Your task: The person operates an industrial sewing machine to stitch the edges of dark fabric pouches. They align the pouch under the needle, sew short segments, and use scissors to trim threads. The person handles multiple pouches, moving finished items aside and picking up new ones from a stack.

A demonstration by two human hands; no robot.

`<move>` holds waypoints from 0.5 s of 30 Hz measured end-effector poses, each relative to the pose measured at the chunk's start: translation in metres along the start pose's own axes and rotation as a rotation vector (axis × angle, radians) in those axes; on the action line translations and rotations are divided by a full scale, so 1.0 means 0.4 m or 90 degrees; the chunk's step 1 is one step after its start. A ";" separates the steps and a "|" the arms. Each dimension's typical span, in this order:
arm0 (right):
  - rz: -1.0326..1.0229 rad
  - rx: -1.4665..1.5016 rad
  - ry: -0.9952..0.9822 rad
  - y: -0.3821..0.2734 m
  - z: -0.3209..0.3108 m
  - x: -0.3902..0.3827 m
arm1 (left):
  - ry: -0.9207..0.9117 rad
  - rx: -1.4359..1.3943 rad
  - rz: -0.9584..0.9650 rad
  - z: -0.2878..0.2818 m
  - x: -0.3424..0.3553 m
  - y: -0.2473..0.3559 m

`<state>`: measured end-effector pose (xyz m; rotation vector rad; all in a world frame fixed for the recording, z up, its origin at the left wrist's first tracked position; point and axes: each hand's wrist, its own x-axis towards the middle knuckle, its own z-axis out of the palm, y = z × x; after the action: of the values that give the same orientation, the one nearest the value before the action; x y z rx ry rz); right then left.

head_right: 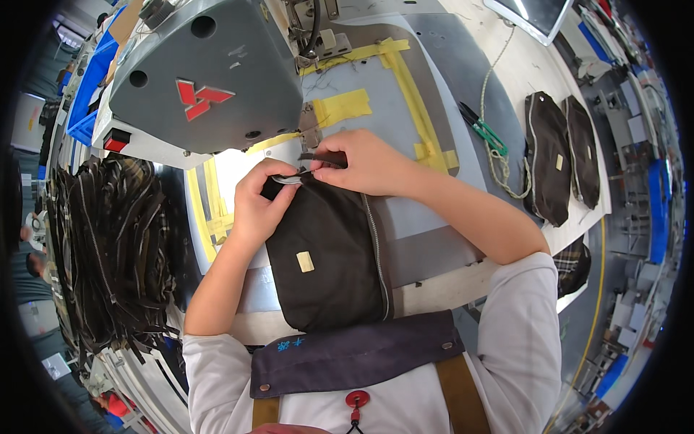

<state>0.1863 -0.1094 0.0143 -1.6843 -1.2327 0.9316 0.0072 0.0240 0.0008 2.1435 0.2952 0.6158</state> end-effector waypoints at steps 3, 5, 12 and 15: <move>-0.006 -0.017 0.034 -0.010 0.011 0.001 | 0.027 0.058 0.098 -0.002 0.003 -0.011; -0.041 -0.040 0.055 -0.010 0.018 0.001 | 0.057 0.081 0.135 0.002 0.007 -0.009; -0.049 0.008 0.071 -0.003 0.030 -0.002 | 0.053 0.164 0.191 -0.002 0.004 -0.001; -0.118 -0.034 0.067 -0.004 0.029 -0.004 | 0.032 0.182 0.196 -0.007 0.005 -0.010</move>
<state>0.1748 -0.1082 0.0113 -1.6075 -1.3265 0.6951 0.0076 0.0292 -0.0002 2.4755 0.0821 0.8456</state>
